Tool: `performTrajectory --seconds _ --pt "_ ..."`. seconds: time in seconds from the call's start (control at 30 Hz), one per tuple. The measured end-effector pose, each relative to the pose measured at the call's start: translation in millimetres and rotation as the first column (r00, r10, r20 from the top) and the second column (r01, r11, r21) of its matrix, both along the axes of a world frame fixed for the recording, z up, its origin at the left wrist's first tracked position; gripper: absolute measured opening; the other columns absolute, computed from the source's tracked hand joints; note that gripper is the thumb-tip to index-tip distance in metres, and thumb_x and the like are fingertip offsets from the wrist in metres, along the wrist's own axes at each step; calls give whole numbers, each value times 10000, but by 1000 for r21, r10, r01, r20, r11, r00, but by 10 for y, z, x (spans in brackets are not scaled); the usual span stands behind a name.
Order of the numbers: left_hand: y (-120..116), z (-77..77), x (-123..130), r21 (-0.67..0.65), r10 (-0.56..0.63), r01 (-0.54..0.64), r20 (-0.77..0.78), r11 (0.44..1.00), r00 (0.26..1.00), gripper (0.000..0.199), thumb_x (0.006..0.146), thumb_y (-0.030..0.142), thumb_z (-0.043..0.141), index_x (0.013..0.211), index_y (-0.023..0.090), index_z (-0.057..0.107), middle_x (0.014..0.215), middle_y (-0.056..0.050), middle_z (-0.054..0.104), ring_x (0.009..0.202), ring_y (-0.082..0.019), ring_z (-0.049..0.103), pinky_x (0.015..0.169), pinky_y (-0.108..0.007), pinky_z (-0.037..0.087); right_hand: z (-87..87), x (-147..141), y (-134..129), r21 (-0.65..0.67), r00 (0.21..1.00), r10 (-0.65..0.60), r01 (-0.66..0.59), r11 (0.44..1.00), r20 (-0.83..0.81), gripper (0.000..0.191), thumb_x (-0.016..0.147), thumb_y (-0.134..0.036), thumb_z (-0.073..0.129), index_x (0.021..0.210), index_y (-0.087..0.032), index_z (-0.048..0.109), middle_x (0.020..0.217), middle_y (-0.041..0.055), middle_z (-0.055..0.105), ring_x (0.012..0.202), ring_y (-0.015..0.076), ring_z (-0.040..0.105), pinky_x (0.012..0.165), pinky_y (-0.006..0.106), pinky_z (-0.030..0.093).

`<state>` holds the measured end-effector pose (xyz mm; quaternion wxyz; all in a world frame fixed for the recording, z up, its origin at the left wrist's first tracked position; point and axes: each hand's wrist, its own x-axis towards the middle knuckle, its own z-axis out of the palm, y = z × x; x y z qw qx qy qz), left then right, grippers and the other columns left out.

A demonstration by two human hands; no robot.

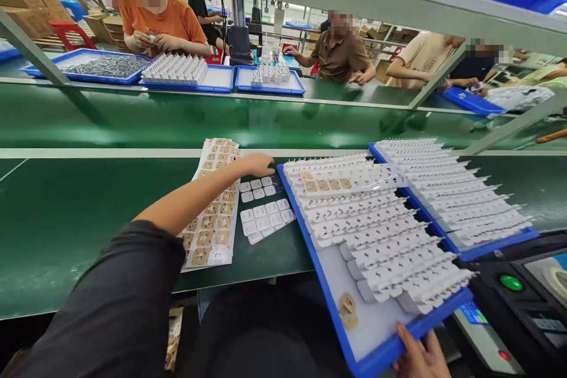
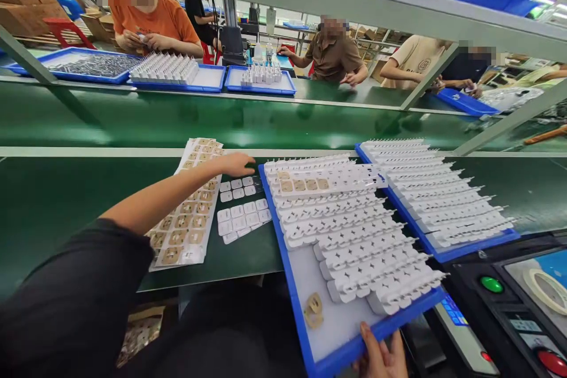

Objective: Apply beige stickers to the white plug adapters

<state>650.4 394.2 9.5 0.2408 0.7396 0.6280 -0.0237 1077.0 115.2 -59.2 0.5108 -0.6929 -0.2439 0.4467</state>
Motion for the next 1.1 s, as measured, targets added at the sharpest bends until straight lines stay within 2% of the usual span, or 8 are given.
performTrajectory --seconds 0.13,0.23,0.33,0.43,0.6,0.73,0.93,1.1 --pt "-729 -133 113 -103 -67 61 -56 993 996 1110 657 772 689 1514 133 390 1583 -255 317 1434 -451 351 1105 -516 386 82 -176 133 87 997 5 2 996 -82 916 489 -402 953 1307 -297 556 783 -60 597 507 70 482 383 157 423" --pt "-1027 -201 306 -96 -74 63 -120 993 990 1222 655 817 650 1583 157 207 1627 -276 163 1492 -455 213 1098 -574 370 82 -225 219 136 996 24 -12 991 -81 871 504 -389 953 1283 -278 580 815 -49 597 551 68 505 398 132 433" --pt "-1147 -251 403 8 -50 51 -140 999 989 1147 679 724 717 1568 180 237 1613 -281 206 1467 -455 262 1078 -596 379 87 -277 302 184 992 46 -24 983 -114 811 531 -389 946 1251 -264 595 815 -45 601 572 71 532 416 127 451" --pt "-1176 -283 401 90 -9 18 -100 996 995 1019 708 603 765 1524 184 321 1525 -247 394 1382 -423 411 1047 -532 434 100 -351 389 223 986 79 -45 974 -149 783 566 -363 932 1260 -266 584 815 -47 606 559 73 545 431 147 480" --pt "-1090 -285 378 179 113 -101 -59 979 992 666 890 355 592 1491 177 369 1364 -177 575 1206 -316 604 960 -399 502 60 -415 496 274 972 132 -76 959 -192 832 562 -308 928 1302 -268 548 854 -41 624 569 88 580 452 177 525" --pt "-978 -159 286 229 216 -201 -43 952 975 495 871 149 483 1362 171 548 1235 -158 679 1144 -326 646 919 -405 508 -7 -398 524 265 969 163 -110 958 -186 880 594 -352 921 1363 -269 502 807 -46 625 550 93 596 492 188 558" --pt "-1201 79 166 179 139 -150 72 972 988 429 876 285 551 1299 250 608 1197 -50 715 1069 -260 675 887 -322 520 -43 -398 520 266 968 193 -145 953 -160 939 630 -380 910 1437 -286 439 818 -42 633 536 94 609 501 183 559" --pt "-1466 -126 353 135 56 -75 137 988 989 461 879 264 551 1334 193 582 1307 -97 646 1200 -271 603 999 -348 480 -67 -375 505 260 967 209 -166 951 -145 936 704 -385 871 1492 -311 371 831 -35 633 542 98 617 518 191 570"
